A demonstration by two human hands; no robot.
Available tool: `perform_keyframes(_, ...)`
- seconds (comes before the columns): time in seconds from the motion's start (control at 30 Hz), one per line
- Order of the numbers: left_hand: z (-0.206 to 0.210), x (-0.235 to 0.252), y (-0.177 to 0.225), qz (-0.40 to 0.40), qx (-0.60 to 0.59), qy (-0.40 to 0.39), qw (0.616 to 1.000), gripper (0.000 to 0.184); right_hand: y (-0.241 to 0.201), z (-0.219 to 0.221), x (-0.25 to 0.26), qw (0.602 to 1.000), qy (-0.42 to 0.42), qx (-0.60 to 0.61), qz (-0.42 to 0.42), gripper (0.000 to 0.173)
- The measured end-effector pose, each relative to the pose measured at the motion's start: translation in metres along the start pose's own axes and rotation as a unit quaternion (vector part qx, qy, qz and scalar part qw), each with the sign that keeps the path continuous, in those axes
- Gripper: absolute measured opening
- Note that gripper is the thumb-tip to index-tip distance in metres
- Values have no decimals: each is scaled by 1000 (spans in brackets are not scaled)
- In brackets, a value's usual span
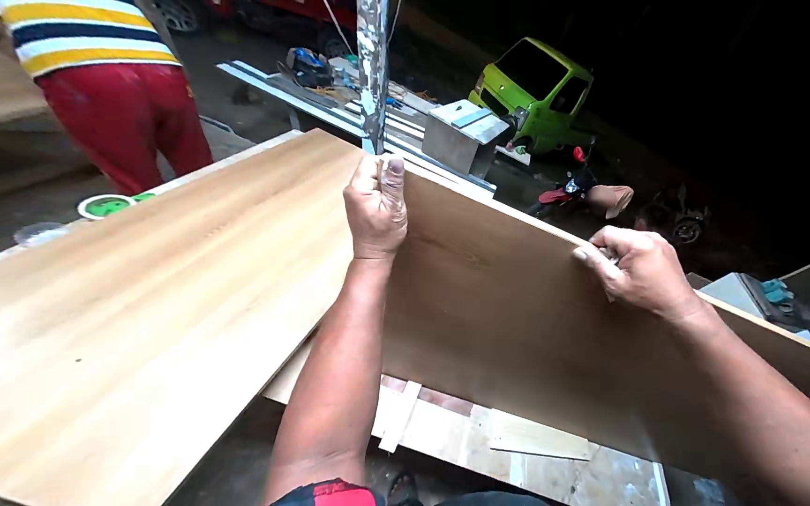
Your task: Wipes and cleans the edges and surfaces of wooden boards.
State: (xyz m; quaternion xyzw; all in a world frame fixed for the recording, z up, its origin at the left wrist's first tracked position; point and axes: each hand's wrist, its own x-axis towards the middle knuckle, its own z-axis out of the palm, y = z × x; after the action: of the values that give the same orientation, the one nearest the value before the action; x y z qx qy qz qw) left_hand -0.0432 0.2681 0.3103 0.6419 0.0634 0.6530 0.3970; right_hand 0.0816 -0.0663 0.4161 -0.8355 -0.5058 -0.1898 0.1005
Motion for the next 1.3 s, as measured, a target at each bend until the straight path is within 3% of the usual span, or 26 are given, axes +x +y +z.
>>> perform_keyframes(0.13,-1,-1,0,4,4,-4,1000,31,-25,5,23,998,-27,-20,47,53)
perform_keyframes(0.33,-4,0,0,10,-18,-12,1000,28,1,-10,20,975,-113,173,-79,25)
perform_keyframes(0.47,-5,-3,5,10,-40,-3,999,26,-2,-19,17,955,-156,241,-71,21)
perform_keyframes(0.53,-5,-3,3,8,-36,-1,999,26,-9,-10,22,967,-124,220,-29,18)
perform_keyframes(0.63,-4,-2,1,5,-12,-6,1000,28,-28,5,32,991,-65,118,12,35)
perform_keyframes(0.73,-2,0,0,10,-9,-12,1000,29,-21,4,25,990,-15,124,-69,30)
perform_keyframes(0.83,-3,0,1,9,-23,-16,1000,28,4,-18,-4,971,-13,201,-130,40)
perform_keyframes(0.93,-2,-2,1,0,-13,-12,1000,29,32,-21,-27,954,-15,241,-180,37)
perform_keyframes(1.03,-1,0,1,4,-13,-9,1000,29,41,-20,-31,961,3,210,-178,25)
perform_keyframes(1.13,-1,-1,2,3,-18,-3,1000,26,32,-19,-26,985,0,108,-134,31)
perform_keyframes(1.3,0,-2,1,11,-11,7,1000,26,5,-5,-4,987,35,87,-128,17)
